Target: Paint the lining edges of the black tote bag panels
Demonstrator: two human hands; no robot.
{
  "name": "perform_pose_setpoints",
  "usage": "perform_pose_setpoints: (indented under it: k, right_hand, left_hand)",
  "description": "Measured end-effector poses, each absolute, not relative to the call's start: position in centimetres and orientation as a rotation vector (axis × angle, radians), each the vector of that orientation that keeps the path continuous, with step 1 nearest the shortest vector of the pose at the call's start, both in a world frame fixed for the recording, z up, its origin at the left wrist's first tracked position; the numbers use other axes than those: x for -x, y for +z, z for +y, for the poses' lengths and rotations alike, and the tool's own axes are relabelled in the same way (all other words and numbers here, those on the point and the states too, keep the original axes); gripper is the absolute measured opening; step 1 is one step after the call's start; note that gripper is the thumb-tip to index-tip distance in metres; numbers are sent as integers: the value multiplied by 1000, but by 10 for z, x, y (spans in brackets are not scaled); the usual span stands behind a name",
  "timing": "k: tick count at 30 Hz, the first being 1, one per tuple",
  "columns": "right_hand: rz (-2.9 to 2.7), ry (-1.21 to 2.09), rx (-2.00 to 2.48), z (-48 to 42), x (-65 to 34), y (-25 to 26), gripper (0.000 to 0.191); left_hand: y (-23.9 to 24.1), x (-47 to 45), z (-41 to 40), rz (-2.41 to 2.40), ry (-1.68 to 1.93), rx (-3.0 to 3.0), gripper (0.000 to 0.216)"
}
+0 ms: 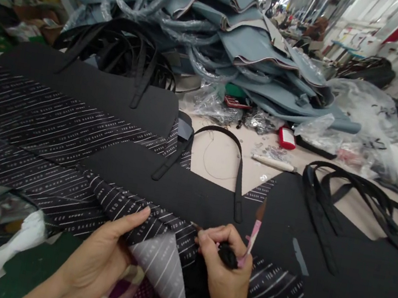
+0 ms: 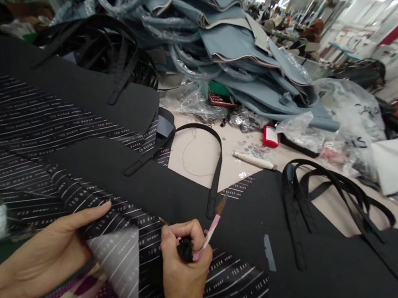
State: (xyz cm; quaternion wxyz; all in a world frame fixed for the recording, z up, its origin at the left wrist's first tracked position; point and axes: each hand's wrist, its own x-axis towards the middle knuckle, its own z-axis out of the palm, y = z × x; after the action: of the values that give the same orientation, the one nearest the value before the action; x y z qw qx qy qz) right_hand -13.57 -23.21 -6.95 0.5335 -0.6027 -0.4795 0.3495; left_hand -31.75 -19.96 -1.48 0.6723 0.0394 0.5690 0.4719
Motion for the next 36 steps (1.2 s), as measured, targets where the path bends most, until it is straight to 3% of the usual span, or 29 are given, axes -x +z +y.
perform_pose_setpoints:
  k: [13,36]
  right_hand:
    - [-1158,821,1450,-230,136,-70,25]
    - [-1152,804,1430,-231,143,-65,27]
  left_hand:
    - [-27,296,-184,1415,903,-131,8]
    - [-42,308,-203,1271,986,-51,19]
